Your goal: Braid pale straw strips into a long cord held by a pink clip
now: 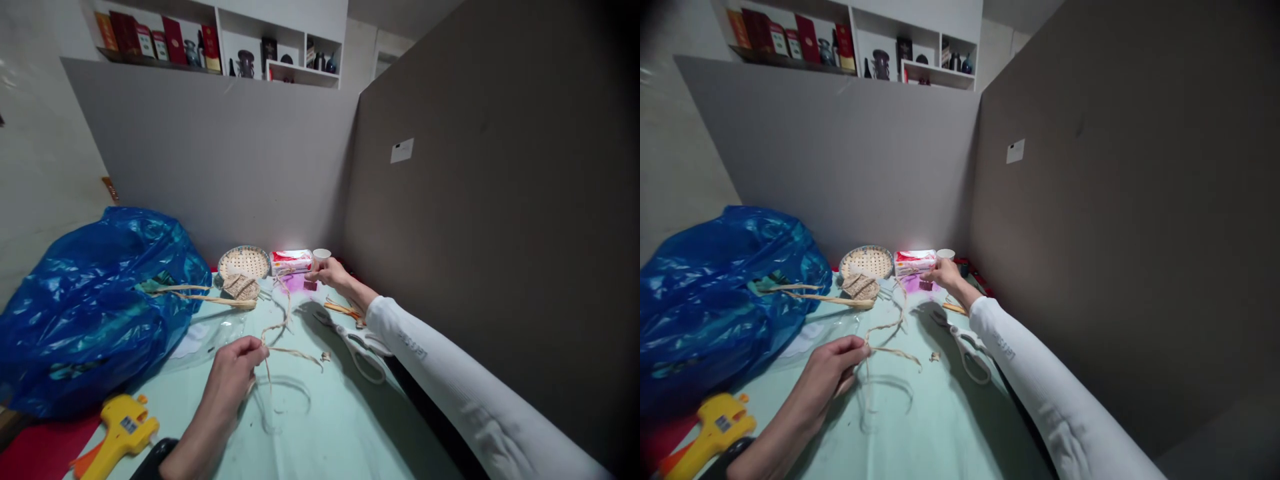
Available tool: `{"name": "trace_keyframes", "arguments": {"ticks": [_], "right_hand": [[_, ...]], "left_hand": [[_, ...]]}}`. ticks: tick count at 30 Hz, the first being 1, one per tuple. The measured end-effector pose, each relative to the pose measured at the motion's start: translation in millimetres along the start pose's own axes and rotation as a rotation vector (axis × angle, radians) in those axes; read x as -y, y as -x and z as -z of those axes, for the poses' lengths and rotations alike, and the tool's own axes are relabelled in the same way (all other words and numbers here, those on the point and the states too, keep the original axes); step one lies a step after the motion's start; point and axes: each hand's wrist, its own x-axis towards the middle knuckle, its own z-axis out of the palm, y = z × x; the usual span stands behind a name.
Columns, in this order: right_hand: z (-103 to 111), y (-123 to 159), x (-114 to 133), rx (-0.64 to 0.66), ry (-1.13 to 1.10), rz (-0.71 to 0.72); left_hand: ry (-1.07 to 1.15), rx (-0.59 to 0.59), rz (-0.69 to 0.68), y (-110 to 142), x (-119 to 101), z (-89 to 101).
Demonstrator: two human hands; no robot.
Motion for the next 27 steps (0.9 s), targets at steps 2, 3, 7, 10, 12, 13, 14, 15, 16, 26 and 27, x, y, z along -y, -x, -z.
{"name": "trace_keyframes", "arguments": {"ticks": [2, 3, 7, 10, 12, 13, 14, 15, 16, 26, 27], "right_hand": [[6.2, -4.1, 5.4, -0.049, 0.008, -0.030], [8.8, -4.2, 7.6, -0.066, 0.004, -0.045], [6.1, 14.1, 9.6, -0.038, -0.063, -0.056], [-13.6, 43.4, 2.2, 0.090, -0.144, -0.073], [-30.5, 64.0, -3.8, 0.188, -0.197, -0.107], [-38.5, 73.1, -6.3, 0.229, -0.220, -0.126], [-45.7, 81.0, -8.2, 0.262, -0.241, -0.146], [-52.0, 87.4, -9.4, 0.290, -0.259, -0.165], [-57.1, 92.5, -10.1, 0.311, -0.275, -0.184], [-62.4, 108.1, -10.1, 0.317, -0.435, -0.294], [-61.2, 110.0, -9.4, 0.305, -0.456, -0.296]], "left_hand": [[0.003, -0.011, 0.001, -8.9, 3.5, 1.6], [0.001, -0.001, 0.004, -11.9, 6.8, 1.4], [-0.006, 0.075, 0.034, -15.2, 19.0, -0.4], [-0.007, 0.152, 0.069, -15.2, 22.4, 1.3], [-0.011, 0.192, 0.093, -15.7, 23.2, 3.3], [-0.013, 0.208, 0.098, -15.7, 23.3, 4.1], [-0.016, 0.222, 0.099, -15.4, 23.3, 4.8], [-0.023, 0.233, 0.098, -14.6, 23.1, 5.4], [-0.031, 0.246, 0.095, -13.2, 22.5, 5.8], [-0.223, 0.355, 0.020, 4.2, 15.9, 2.5], [-0.232, 0.359, 0.018, 5.1, 16.5, 1.4]]}}
